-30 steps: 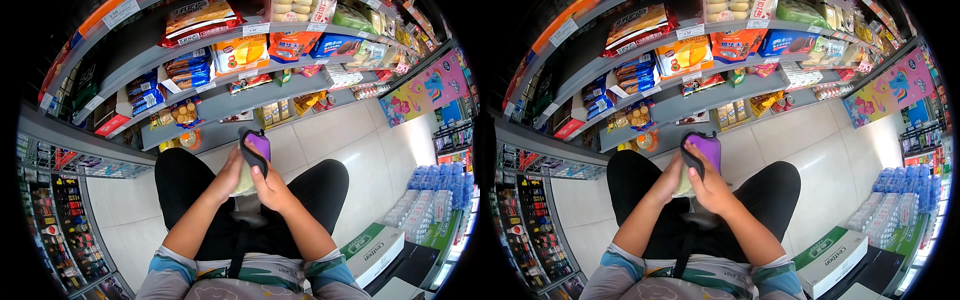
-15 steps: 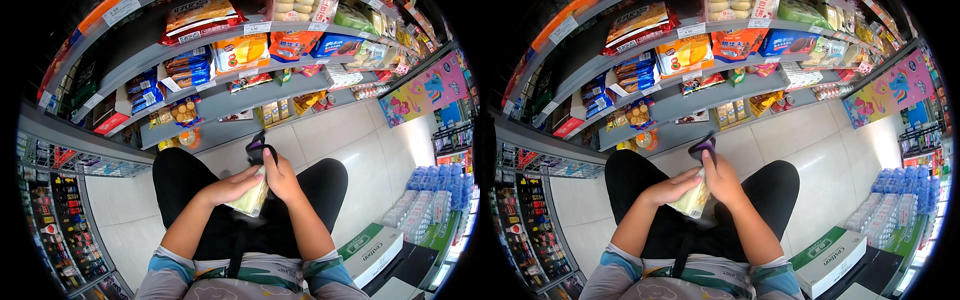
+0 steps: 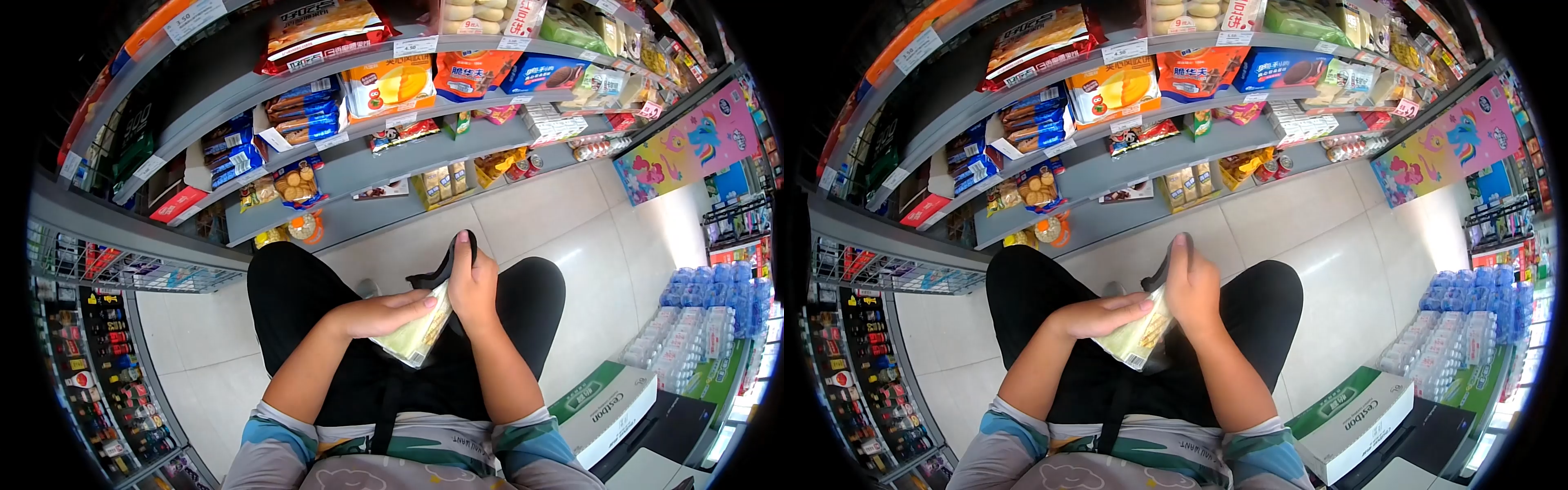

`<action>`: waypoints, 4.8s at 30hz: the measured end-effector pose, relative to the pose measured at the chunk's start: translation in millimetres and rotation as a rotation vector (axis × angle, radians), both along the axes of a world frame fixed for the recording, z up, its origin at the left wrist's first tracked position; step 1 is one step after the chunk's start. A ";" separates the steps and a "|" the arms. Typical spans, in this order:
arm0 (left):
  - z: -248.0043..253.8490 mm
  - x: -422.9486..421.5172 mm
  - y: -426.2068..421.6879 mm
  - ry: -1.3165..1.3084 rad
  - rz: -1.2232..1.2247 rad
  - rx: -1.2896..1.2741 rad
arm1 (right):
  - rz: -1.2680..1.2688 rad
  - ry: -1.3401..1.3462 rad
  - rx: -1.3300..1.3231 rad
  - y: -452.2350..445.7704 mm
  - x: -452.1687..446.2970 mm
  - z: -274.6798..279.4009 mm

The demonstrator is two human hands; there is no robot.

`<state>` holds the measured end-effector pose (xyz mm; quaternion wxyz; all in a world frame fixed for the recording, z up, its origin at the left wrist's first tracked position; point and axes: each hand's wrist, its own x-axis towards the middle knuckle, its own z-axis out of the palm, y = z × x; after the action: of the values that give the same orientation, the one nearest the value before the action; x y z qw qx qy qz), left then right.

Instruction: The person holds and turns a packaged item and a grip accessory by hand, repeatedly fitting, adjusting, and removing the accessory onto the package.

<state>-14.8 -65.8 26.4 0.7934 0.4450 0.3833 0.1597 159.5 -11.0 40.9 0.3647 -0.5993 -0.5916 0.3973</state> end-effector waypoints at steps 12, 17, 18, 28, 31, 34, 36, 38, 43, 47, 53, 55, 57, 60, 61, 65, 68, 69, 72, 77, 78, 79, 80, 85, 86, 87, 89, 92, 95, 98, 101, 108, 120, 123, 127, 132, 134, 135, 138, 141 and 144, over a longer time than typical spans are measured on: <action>-12.5 -4.4 -2.0 -0.090 0.023 0.008 | -0.290 0.163 -0.065 20.4 19.5 -5.7; -9.8 -2.7 0.5 -0.154 0.255 -0.045 | -0.407 0.369 -0.139 22.4 22.1 -5.6; -13.5 -2.7 1.8 -0.154 0.255 -0.045 | -0.407 0.369 -0.139 21.4 21.7 -4.1; -21.0 -3.4 10.1 -0.292 0.660 -0.235 | 0.139 0.176 0.007 3.9 4.4 -14.9; -26.4 -0.2 8.5 -0.232 0.707 -0.166 | 0.315 0.112 -0.134 -1.4 -0.2 -9.8; -23.0 -0.6 7.5 -0.245 0.678 -0.165 | 0.382 0.114 -0.085 -1.8 -3.7 -5.1; -12.8 1.0 7.2 -0.257 0.687 -0.156 | 0.388 0.144 -0.002 -1.6 -4.3 -5.3; -10.1 0.0 7.8 -0.269 0.697 -0.146 | 0.386 0.272 -0.012 -0.7 -3.6 -5.5; -4.7 -2.1 9.2 -0.321 0.782 -0.152 | 0.402 0.239 0.038 1.7 -2.2 -4.5; -1.3 -7.2 8.7 -0.426 0.783 -0.144 | 0.343 0.299 0.004 0.4 -4.6 2.4; -4.5 -7.5 8.0 -0.421 0.935 -0.129 | 0.482 0.208 0.246 6.0 3.8 -6.6; -4.4 -8.5 8.4 -0.442 0.965 -0.109 | 0.494 0.258 0.234 5.9 4.8 -5.2; -7.4 -11.5 7.9 -0.457 0.942 -0.103 | 0.504 0.307 0.222 4.4 4.4 -4.2; -7.6 -10.2 6.7 -0.440 0.909 -0.089 | 0.434 0.310 0.179 1.2 1.1 -5.6; -6.4 -9.5 6.2 -0.410 0.898 -0.080 | 0.402 0.299 0.172 1.0 0.4 -7.0; 2.1 -8.8 5.4 -0.465 0.792 -0.045 | 0.395 0.346 0.104 2.5 5.8 -3.3; 0.6 -8.7 4.8 -0.474 0.844 -0.081 | 0.415 0.308 0.208 3.3 6.1 -3.1; -3.3 -10.8 5.0 -0.492 0.822 -0.088 | 0.415 0.308 0.207 3.0 5.2 -2.0; -14.8 -11.4 4.9 -0.499 0.821 -0.093 | 0.376 0.258 0.236 2.9 4.1 0.7; -4.9 -5.4 7.5 -0.432 0.804 -0.050 | 0.405 0.542 0.014 0.5 8.2 -5.6; 2.7 -1.5 7.5 -0.358 0.777 0.036 | 0.387 0.635 -0.080 -1.7 6.7 -6.3; 6.7 1.3 7.5 -0.283 0.749 0.121 | 0.338 0.599 -0.108 -3.5 5.1 -7.0; 6.0 3.2 6.8 -0.281 0.755 0.122 | 0.344 0.601 -0.110 -1.6 3.7 -8.7; -10.7 4.8 2.1 -0.149 0.424 0.170 | 0.367 0.401 0.157 5.3 3.5 -12.6; -11.2 5.4 1.6 -0.124 0.358 0.182 | 0.392 0.375 0.159 5.3 2.8 -11.8; -5.0 4.8 0.8 -0.085 0.315 0.173 | 0.353 0.391 0.153 2.9 -0.2 -12.2; -4.7 0.8 1.0 -0.107 0.219 0.133 | 0.323 0.272 0.095 -1.8 2.4 -9.4; -5.1 1.0 -1.3 -0.142 0.122 0.082 | 0.238 0.220 0.098 -4.3 -1.0 -11.5; -6.2 2.1 -2.7 -0.167 0.121 0.059 | 0.229 0.115 0.039 -3.8 1.1 -7.4; -5.8 -1.5 -1.0 -0.146 0.030 0.049 | 0.172 0.142 0.095 -4.4 -0.4 -6.7; -2.7 -0.6 -1.6 -0.112 0.019 0.049 | 0.133 0.143 0.122 -4.4 -0.1 -6.4; -3.4 -0.9 -1.2 -0.103 -0.009 0.075 | 0.076 0.154 0.083 -3.8 1.5 -7.5; -9.2 -2.7 -0.5 -0.098 -0.003 0.047 | -0.228 0.345 0.077 14.8 14.5 -10.8; -6.1 -1.9 -2.2 -0.071 0.052 0.106 | -0.279 0.474 0.028 19.1 20.6 -11.2; -15.4 5.5 1.7 -0.063 0.360 0.094 | -0.389 0.584 -0.038 20.5 19.4 -12.7; -12.0 -0.1 10.2 -0.007 0.627 0.037 | -0.384 0.570 -0.026 15.1 10.0 -9.6; -14.6 -2.0 10.9 -0.144 0.695 -0.066 | -0.168 0.425 -0.051 9.5 5.8 -3.9; -14.9 -1.3 10.9 -0.150 0.704 -0.062 | -0.108 0.370 -0.072 8.0 4.6 -8.5; -18.4 -0.5 10.9 -0.126 0.666 -0.018 | 0.165 0.364 0.008 3.2 -1.8 -15.4; -29.3 0.7 10.9 -0.040 0.679 0.068 | 0.282 0.233 -0.011 0.4 -1.4 -13.5; -20.5 -4.5 9.3 -0.056 0.599 0.072 | 0.344 0.171 0.021 1.9 -3.0 -10.8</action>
<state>-19.3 -56.5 5.9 0.7049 0.3356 0.4695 0.4124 156.5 -9.1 30.0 0.3465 -0.4496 -0.6563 0.4971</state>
